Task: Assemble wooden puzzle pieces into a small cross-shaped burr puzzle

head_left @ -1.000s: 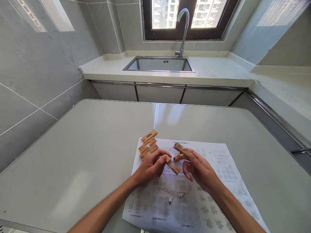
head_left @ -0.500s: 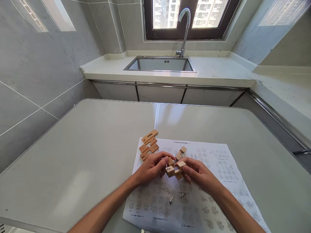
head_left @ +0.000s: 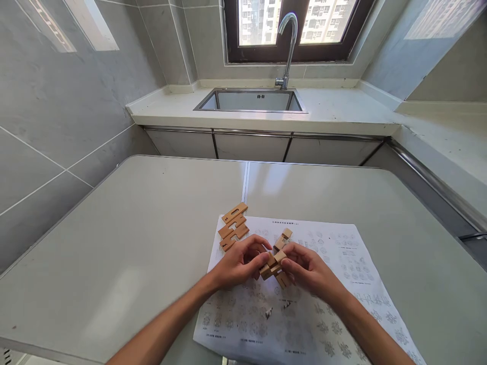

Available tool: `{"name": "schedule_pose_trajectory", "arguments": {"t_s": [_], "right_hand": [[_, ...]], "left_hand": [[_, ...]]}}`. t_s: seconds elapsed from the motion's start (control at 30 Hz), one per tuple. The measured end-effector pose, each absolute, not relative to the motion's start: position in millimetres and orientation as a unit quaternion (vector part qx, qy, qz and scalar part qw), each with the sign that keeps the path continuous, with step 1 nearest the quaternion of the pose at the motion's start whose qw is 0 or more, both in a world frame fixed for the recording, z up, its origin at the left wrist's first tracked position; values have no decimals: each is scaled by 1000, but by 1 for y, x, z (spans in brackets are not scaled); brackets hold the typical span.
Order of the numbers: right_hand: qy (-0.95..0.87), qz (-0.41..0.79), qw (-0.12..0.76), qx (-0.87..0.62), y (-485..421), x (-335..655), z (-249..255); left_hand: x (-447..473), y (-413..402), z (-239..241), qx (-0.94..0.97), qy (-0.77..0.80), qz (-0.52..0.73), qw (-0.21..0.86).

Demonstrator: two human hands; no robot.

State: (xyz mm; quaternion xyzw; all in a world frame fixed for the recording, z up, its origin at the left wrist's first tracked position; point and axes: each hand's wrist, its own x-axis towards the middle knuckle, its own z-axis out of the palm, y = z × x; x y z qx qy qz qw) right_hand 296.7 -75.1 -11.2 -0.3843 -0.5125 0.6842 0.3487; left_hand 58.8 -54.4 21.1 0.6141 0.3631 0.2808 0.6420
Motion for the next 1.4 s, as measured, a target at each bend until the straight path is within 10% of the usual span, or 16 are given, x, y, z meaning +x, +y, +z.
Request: {"name": "schedule_pose_trajectory", "arguments": {"t_s": [1.4], "right_hand": [[-635, 599, 258, -412, -79, 292, 15]], "left_hand": [[59, -60, 14, 716, 339, 233, 563]]}}
